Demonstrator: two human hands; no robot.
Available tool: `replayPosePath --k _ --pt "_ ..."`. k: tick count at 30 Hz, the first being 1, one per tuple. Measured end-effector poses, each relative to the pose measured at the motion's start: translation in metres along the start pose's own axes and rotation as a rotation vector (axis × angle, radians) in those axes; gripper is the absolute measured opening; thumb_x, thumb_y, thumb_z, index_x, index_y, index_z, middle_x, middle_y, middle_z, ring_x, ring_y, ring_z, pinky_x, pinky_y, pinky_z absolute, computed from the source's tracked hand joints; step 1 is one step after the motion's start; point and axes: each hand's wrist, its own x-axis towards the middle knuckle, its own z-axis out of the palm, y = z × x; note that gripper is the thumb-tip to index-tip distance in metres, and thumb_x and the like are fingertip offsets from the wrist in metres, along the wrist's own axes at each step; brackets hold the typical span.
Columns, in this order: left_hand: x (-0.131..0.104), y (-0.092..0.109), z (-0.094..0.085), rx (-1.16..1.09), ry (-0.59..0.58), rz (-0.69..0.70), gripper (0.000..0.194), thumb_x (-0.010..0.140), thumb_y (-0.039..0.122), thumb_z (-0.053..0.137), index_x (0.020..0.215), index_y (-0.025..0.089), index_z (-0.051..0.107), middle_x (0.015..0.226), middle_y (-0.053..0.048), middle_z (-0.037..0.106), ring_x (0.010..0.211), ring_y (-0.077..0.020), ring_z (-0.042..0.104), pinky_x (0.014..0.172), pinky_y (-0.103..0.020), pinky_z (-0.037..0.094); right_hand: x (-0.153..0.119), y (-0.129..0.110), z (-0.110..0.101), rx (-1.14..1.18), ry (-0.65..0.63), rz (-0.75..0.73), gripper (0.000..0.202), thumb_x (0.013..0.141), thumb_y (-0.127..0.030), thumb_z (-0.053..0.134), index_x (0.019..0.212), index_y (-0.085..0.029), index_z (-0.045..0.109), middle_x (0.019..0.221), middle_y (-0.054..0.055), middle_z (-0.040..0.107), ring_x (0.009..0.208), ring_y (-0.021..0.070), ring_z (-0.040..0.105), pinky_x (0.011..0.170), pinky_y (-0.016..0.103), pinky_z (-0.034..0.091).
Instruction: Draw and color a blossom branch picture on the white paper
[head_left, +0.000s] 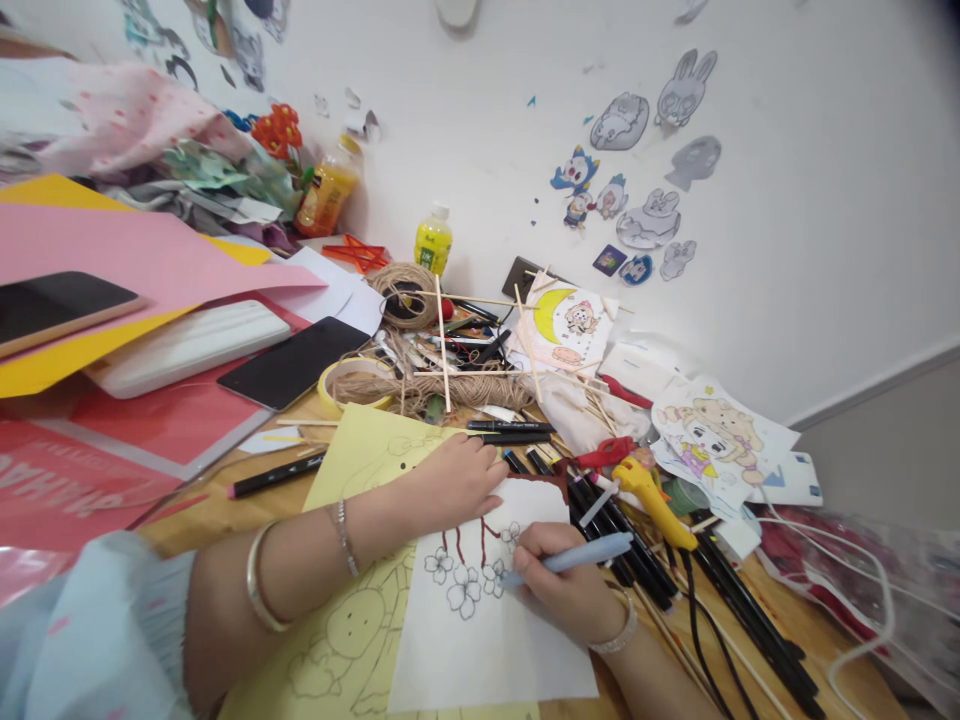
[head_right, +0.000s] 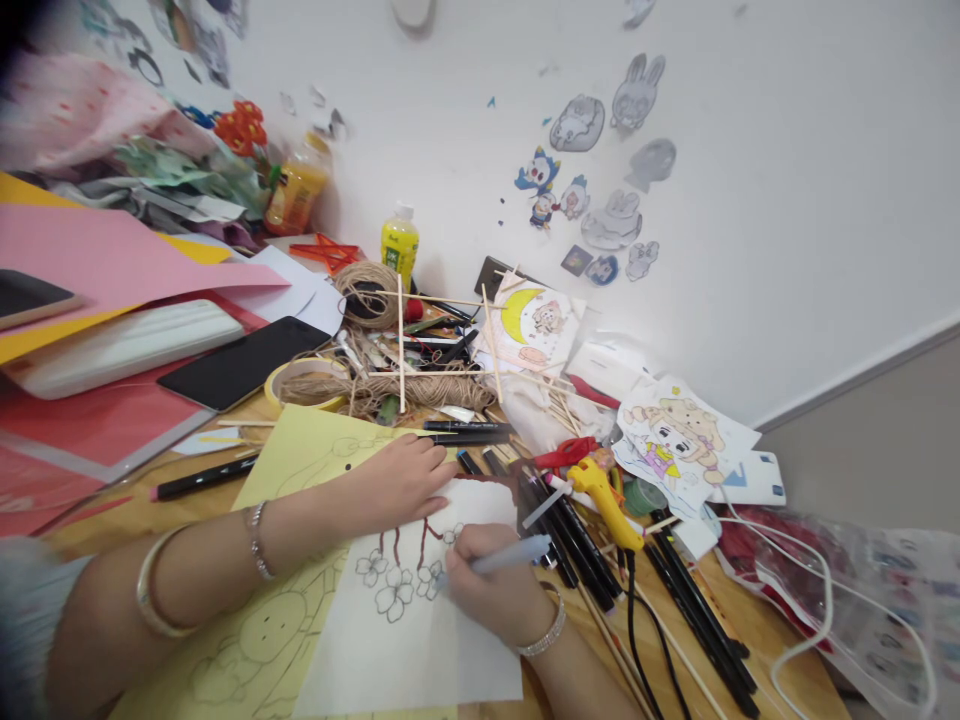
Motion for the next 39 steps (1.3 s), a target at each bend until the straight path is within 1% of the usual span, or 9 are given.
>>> replayPosePath --k 4,9,14,17,23,28,33,36,39 --pt "0.0 0.0 0.0008 -0.005 0.005 -0.004 0.021 0.083 0.037 0.055 0.088 0.016 0.053 0.084 -0.006 0.059 0.078 -0.0228 0.054 0.067 -0.034 0.036 0.0009 -0.0018 -0.0008 0.027 -0.004 0.022 0.031 0.078 -0.023 0.041 0.05 -0.022 0.028 0.045 -0.004 0.039 0.045 0.0103 0.039 0.046 0.023 0.031" --pt "0.0002 0.0001 0.0001 -0.007 -0.007 -0.003 0.021 0.084 0.036 0.055 0.089 0.016 0.053 0.084 -0.006 0.059 0.079 -0.0233 0.054 0.068 -0.035 0.037 0.0013 -0.0026 -0.0002 0.113 0.001 0.088 0.031 0.077 -0.023 0.042 0.049 -0.022 0.03 0.045 -0.005 0.038 0.045 0.0098 0.038 0.044 0.022 0.031" --pt "-0.0004 -0.0002 0.001 -0.017 -0.002 -0.013 0.02 0.084 0.036 0.055 0.089 0.017 0.052 0.084 -0.007 0.058 0.079 -0.0233 0.054 0.068 -0.035 0.037 0.0007 -0.0003 0.0005 0.102 0.004 0.058 0.031 0.078 -0.023 0.042 0.049 -0.022 0.031 0.045 -0.004 0.04 0.044 0.0098 0.039 0.044 0.022 0.033" --pt "-0.0006 -0.0003 0.0021 -0.018 0.01 -0.006 0.021 0.084 0.036 0.054 0.089 0.017 0.052 0.084 -0.007 0.058 0.079 -0.0231 0.053 0.069 -0.034 0.037 0.0005 -0.0005 -0.0001 0.075 0.002 0.028 0.03 0.078 -0.022 0.043 0.05 -0.021 0.033 0.046 -0.003 0.045 0.046 0.0103 0.042 0.046 0.022 0.036" --pt "-0.0004 0.0 0.0022 -0.024 0.014 -0.006 0.019 0.083 0.035 0.055 0.088 0.017 0.051 0.084 -0.006 0.059 0.08 -0.023 0.053 0.07 -0.035 0.037 0.0017 -0.0033 -0.0019 -0.009 -0.017 -0.022 0.028 0.078 -0.022 0.044 0.05 -0.02 0.038 0.048 -0.002 0.049 0.048 0.011 0.047 0.05 0.023 0.037" --pt "-0.0004 -0.0001 0.0029 -0.016 0.019 -0.005 0.02 0.083 0.036 0.056 0.088 0.017 0.051 0.084 -0.006 0.058 0.079 -0.0228 0.053 0.069 -0.034 0.037 0.0018 -0.0035 -0.002 0.045 -0.009 0.013 0.029 0.079 -0.022 0.043 0.05 -0.021 0.038 0.047 -0.003 0.049 0.047 0.011 0.047 0.048 0.022 0.037" --pt "-0.0004 -0.0005 0.0033 -0.013 0.024 0.002 0.021 0.084 0.037 0.054 0.089 0.017 0.051 0.084 -0.006 0.058 0.078 -0.0224 0.053 0.068 -0.034 0.037 0.0012 -0.002 -0.0013 0.001 -0.023 -0.024 0.029 0.079 -0.021 0.046 0.05 -0.02 0.041 0.048 -0.002 0.052 0.048 0.0111 0.048 0.05 0.022 0.038" --pt "-0.0008 -0.0008 0.0046 -0.014 0.02 -0.001 0.021 0.084 0.037 0.054 0.089 0.017 0.051 0.084 -0.006 0.058 0.078 -0.0224 0.053 0.068 -0.035 0.037 0.0007 -0.0012 -0.0009 0.04 -0.024 0.018 0.029 0.08 -0.023 0.045 0.051 -0.02 0.043 0.049 -0.002 0.053 0.048 0.0112 0.049 0.05 0.022 0.038" --pt "-0.0011 -0.0011 0.0067 0.001 0.04 -0.002 0.021 0.084 0.038 0.054 0.087 0.018 0.051 0.083 -0.005 0.057 0.078 -0.0231 0.052 0.068 -0.035 0.037 0.0001 -0.0004 0.0002 0.043 -0.016 0.041 0.031 0.081 -0.024 0.044 0.05 -0.02 0.041 0.047 -0.002 0.05 0.047 0.0113 0.048 0.048 0.022 0.038"
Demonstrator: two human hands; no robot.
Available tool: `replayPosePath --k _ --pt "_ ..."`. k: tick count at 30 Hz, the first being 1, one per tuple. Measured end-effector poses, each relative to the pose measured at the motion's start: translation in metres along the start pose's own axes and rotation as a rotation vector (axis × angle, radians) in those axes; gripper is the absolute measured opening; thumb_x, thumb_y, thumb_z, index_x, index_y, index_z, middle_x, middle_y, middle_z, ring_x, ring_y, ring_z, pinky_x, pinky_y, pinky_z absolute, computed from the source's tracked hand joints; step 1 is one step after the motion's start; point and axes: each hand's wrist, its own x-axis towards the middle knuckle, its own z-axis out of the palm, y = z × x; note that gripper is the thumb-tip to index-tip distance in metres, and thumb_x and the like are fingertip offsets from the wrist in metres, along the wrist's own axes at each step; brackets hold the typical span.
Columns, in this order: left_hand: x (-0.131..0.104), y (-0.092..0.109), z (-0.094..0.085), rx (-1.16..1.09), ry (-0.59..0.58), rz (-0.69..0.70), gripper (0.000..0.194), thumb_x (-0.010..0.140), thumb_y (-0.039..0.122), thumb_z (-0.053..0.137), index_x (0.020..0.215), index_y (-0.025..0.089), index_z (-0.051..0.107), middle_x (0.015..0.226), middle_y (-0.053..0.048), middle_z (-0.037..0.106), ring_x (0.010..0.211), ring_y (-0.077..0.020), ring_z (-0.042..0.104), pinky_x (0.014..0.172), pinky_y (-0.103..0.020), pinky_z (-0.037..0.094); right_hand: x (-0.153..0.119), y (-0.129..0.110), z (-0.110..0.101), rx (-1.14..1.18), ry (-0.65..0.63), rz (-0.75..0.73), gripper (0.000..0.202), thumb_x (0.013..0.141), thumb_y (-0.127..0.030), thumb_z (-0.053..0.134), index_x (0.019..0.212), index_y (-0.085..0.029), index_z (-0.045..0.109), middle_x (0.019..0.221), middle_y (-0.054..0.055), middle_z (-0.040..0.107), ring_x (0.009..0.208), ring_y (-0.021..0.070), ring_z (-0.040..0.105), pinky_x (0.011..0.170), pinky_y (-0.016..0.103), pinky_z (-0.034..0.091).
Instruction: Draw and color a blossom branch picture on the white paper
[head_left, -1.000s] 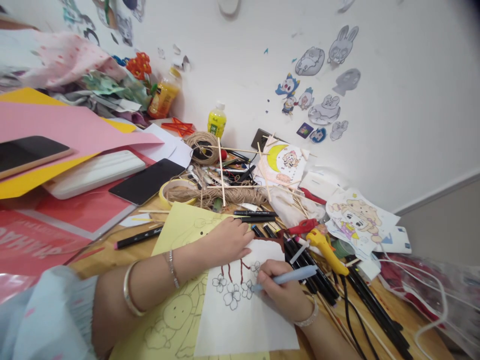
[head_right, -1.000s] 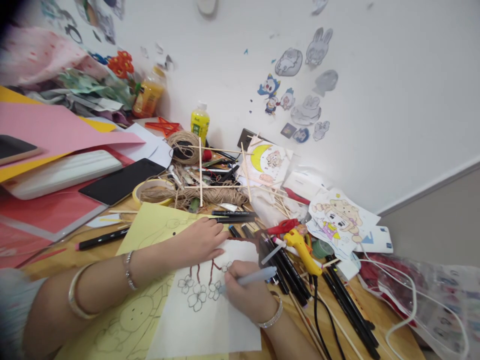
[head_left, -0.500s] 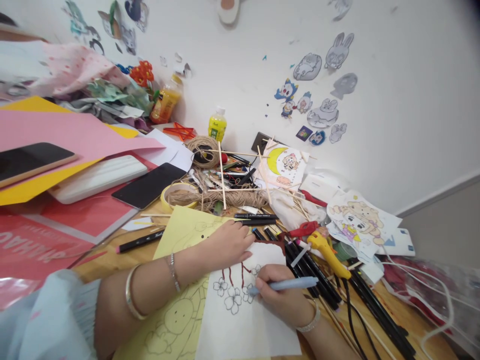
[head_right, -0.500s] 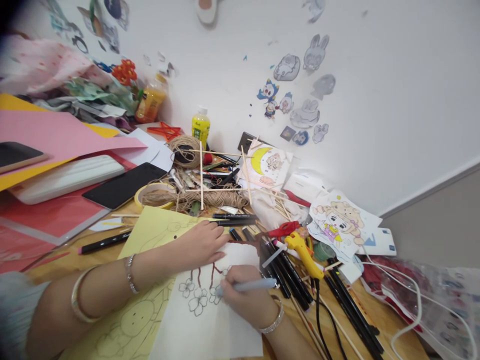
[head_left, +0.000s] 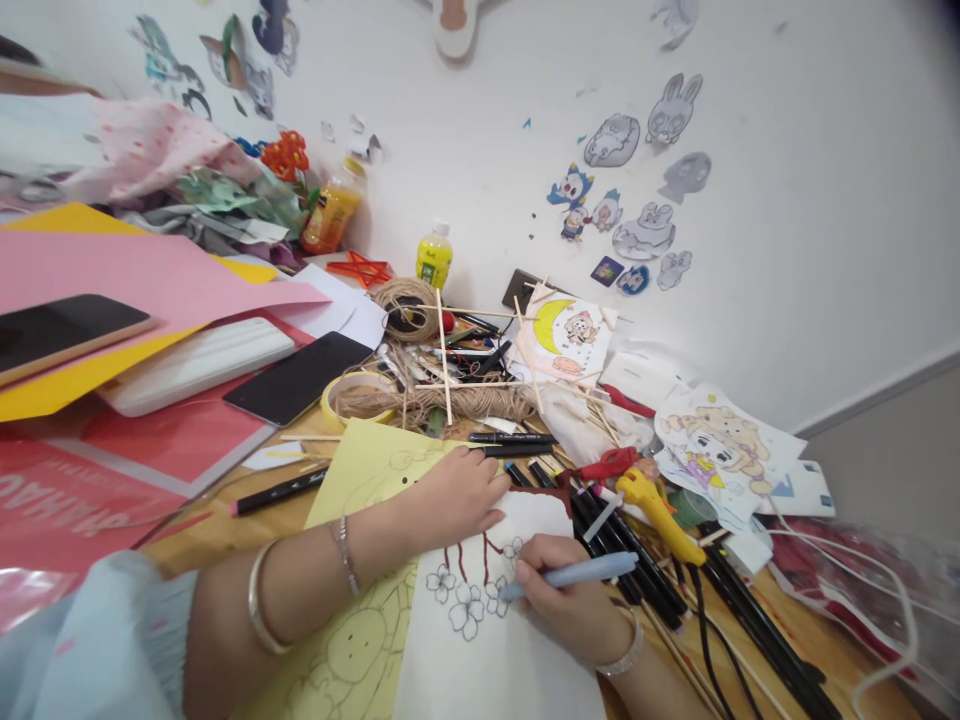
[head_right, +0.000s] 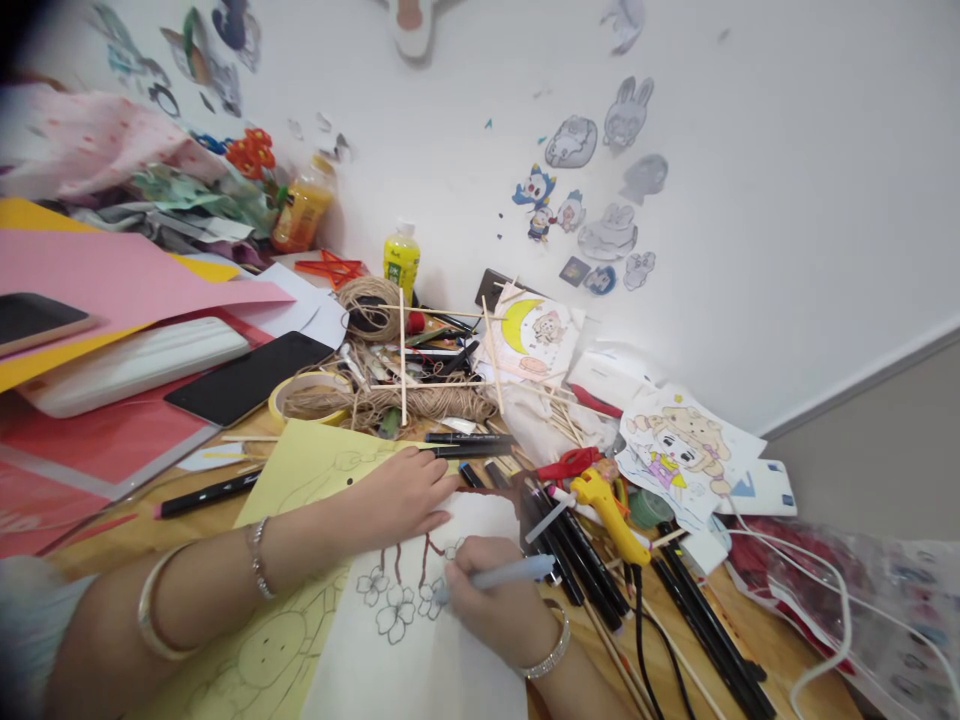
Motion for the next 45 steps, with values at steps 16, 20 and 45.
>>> replayPosePath --k 16,20,45 --pt "0.001 0.0 0.0 0.0 -0.006 0.002 0.022 0.083 0.038 0.055 0.087 0.017 0.052 0.082 -0.005 0.057 0.077 -0.0221 0.052 0.067 -0.034 0.036 -0.001 0.002 0.001 -0.112 -0.013 -0.136 0.028 0.08 -0.022 0.043 0.052 -0.021 0.037 0.048 -0.001 0.051 0.049 0.012 0.048 0.051 0.023 0.035" --pt "0.002 0.0 0.0 0.001 -0.025 -0.011 0.023 0.082 0.039 0.056 0.088 0.017 0.053 0.083 -0.005 0.057 0.076 -0.0219 0.052 0.067 -0.034 0.036 -0.001 0.002 0.001 -0.037 -0.031 -0.115 0.03 0.08 -0.022 0.044 0.051 -0.02 0.036 0.046 -0.002 0.05 0.046 0.011 0.046 0.049 0.022 0.034" --pt "0.002 -0.018 -0.036 -0.661 -0.028 -0.141 0.016 0.08 0.017 0.053 0.091 0.018 0.064 0.088 -0.003 0.066 0.081 -0.0163 0.058 0.072 -0.024 0.042 0.012 -0.005 -0.024 0.006 0.443 -0.279 0.017 0.086 -0.024 0.049 0.093 -0.021 0.064 0.097 0.008 0.067 0.092 0.0212 0.06 0.082 0.035 0.046"
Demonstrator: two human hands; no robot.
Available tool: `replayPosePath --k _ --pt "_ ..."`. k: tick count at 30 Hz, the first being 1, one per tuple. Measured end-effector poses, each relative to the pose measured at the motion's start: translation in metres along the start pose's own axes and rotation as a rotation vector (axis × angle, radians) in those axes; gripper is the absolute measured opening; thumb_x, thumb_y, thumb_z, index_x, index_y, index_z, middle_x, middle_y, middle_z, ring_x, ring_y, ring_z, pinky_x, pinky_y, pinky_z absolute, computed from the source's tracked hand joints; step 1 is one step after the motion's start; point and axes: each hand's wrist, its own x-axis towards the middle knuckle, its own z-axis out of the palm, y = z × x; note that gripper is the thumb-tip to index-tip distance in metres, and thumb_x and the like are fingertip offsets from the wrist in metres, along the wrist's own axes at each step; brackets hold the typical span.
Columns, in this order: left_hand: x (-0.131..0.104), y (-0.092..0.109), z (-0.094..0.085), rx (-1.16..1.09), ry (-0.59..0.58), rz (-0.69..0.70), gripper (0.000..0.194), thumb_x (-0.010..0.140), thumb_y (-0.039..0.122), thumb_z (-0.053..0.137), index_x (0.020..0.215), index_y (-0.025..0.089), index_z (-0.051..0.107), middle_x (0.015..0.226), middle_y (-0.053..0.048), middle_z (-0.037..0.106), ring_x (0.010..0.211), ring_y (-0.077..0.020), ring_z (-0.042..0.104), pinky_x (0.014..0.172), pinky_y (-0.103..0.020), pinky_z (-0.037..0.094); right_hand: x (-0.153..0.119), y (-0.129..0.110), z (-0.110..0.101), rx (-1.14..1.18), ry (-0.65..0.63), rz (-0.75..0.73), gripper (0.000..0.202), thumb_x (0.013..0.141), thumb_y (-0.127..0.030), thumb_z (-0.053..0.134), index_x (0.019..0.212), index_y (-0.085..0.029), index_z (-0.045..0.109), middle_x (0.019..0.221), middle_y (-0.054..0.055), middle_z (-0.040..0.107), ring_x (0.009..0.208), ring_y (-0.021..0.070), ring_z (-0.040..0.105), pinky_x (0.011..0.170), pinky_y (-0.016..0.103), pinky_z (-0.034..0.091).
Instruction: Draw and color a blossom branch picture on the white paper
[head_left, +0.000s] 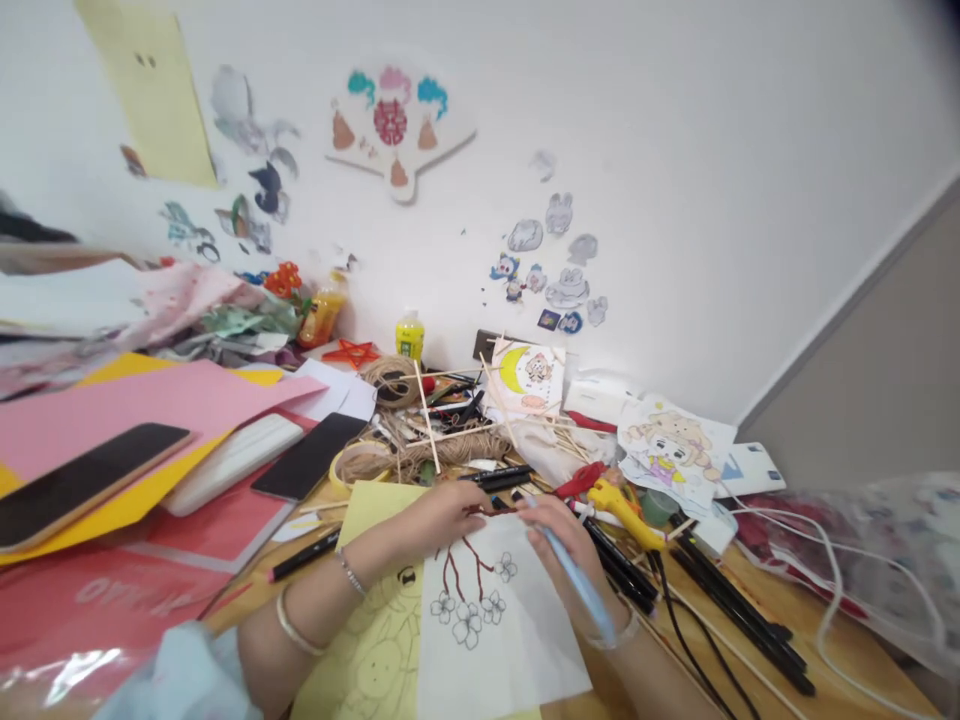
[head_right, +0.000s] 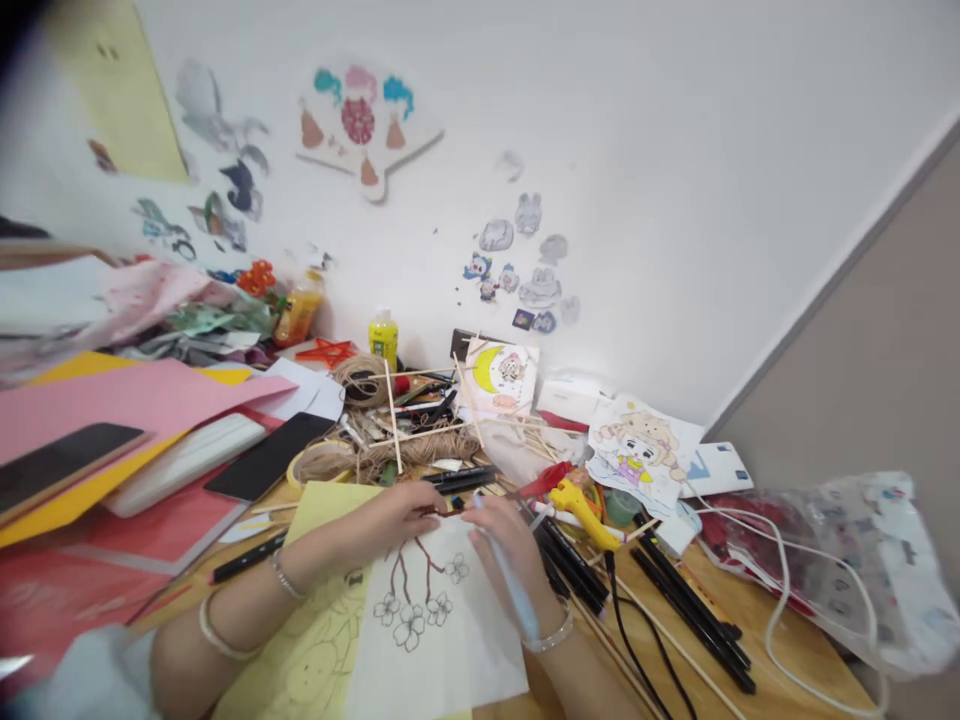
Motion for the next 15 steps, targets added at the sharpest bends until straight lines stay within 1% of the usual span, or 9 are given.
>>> replayPosePath --k 1,3,5,6,7,9,12,13,15 --pt "-0.001 0.003 -0.003 -0.037 0.008 0.014 0.015 0.079 0.019 0.054 0.09 0.018 0.065 0.087 -0.003 0.066 0.08 -0.0162 0.058 0.072 -0.024 0.043 0.006 0.0 -0.002 -0.063 -0.016 -0.049 0.02 0.087 -0.023 0.047 0.098 -0.021 0.064 0.103 0.009 0.066 0.097 0.0223 0.058 0.086 0.037 0.043" --pt "-0.001 0.008 -0.007 -0.088 0.024 0.034 0.015 0.079 0.024 0.056 0.088 0.018 0.066 0.085 -0.003 0.066 0.079 -0.0165 0.058 0.072 -0.024 0.043 0.019 0.001 -0.002 -0.147 -0.131 -0.063 0.021 0.084 -0.024 0.052 0.099 -0.021 0.066 0.1 0.009 0.068 0.095 0.0248 0.058 0.086 0.039 0.042" --pt "-0.001 0.009 -0.008 -0.134 0.048 0.032 0.017 0.078 0.029 0.058 0.088 0.018 0.066 0.086 -0.003 0.066 0.079 -0.0169 0.058 0.073 -0.025 0.044 0.031 0.002 -0.001 -0.126 -0.226 0.016 0.018 0.076 -0.026 0.061 0.091 -0.022 0.069 0.091 0.006 0.071 0.088 0.0258 0.06 0.083 0.039 0.042" --pt "0.0 0.009 -0.007 -0.16 0.056 0.026 0.019 0.078 0.031 0.058 0.088 0.018 0.066 0.087 -0.004 0.066 0.08 -0.0171 0.058 0.074 -0.025 0.044 0.035 0.002 -0.001 -0.087 -0.247 0.075 0.014 0.072 -0.025 0.063 0.084 -0.022 0.07 0.084 0.005 0.071 0.083 0.0249 0.062 0.08 0.037 0.043" --pt "0.0 0.007 -0.008 -0.189 0.07 0.013 0.02 0.077 0.032 0.058 0.089 0.018 0.066 0.089 -0.004 0.066 0.081 -0.0175 0.058 0.076 -0.026 0.045 0.039 0.002 -0.001 -0.061 -0.238 0.108 0.01 0.071 -0.023 0.063 0.078 -0.022 0.07 0.077 0.003 0.071 0.077 0.0236 0.062 0.076 0.035 0.044" --pt "-0.002 0.002 -0.009 -0.265 0.118 -0.022 0.027 0.077 0.035 0.059 0.097 0.018 0.063 0.098 -0.005 0.065 0.088 -0.0193 0.058 0.081 -0.029 0.044 0.043 0.002 -0.006 -0.018 -0.179 0.153 0.009 0.071 -0.021 0.06 0.069 -0.021 0.069 0.07 0.001 0.069 0.069 0.0212 0.062 0.068 0.031 0.044" --pt "-0.01 -0.011 -0.016 -0.435 0.243 -0.109 0.044 0.08 0.046 0.053 0.112 0.016 0.056 0.111 -0.01 0.061 0.097 -0.0231 0.056 0.086 -0.034 0.044 0.043 0.002 -0.017 0.036 -0.007 0.219 0.012 0.073 -0.024 0.056 0.067 -0.02 0.065 0.067 0.001 0.066 0.066 0.0198 0.06 0.062 0.028 0.043" --pt "-0.014 -0.016 -0.019 -0.52 0.252 -0.151 0.048 0.082 0.05 0.048 0.116 0.016 0.053 0.113 -0.011 0.059 0.098 -0.0238 0.056 0.085 -0.036 0.045 0.042 0.002 -0.019 0.056 0.069 0.248 0.013 0.074 -0.026 0.055 0.069 -0.019 0.064 0.068 0.001 0.066 0.067 0.02 0.059 0.062 0.028 0.043" --pt "-0.022 -0.028 -0.023 -0.684 0.191 -0.194 0.051 0.086 0.054 0.039 0.119 0.017 0.051 0.112 -0.011 0.06 0.098 -0.025 0.057 0.082 -0.038 0.046 0.039 0.002 -0.021 0.103 0.225 0.308 0.017 0.075 -0.033 0.054 0.072 -0.018 0.062 0.069 0.003 0.065 0.067 0.0204 0.058 0.061 0.028 0.044"
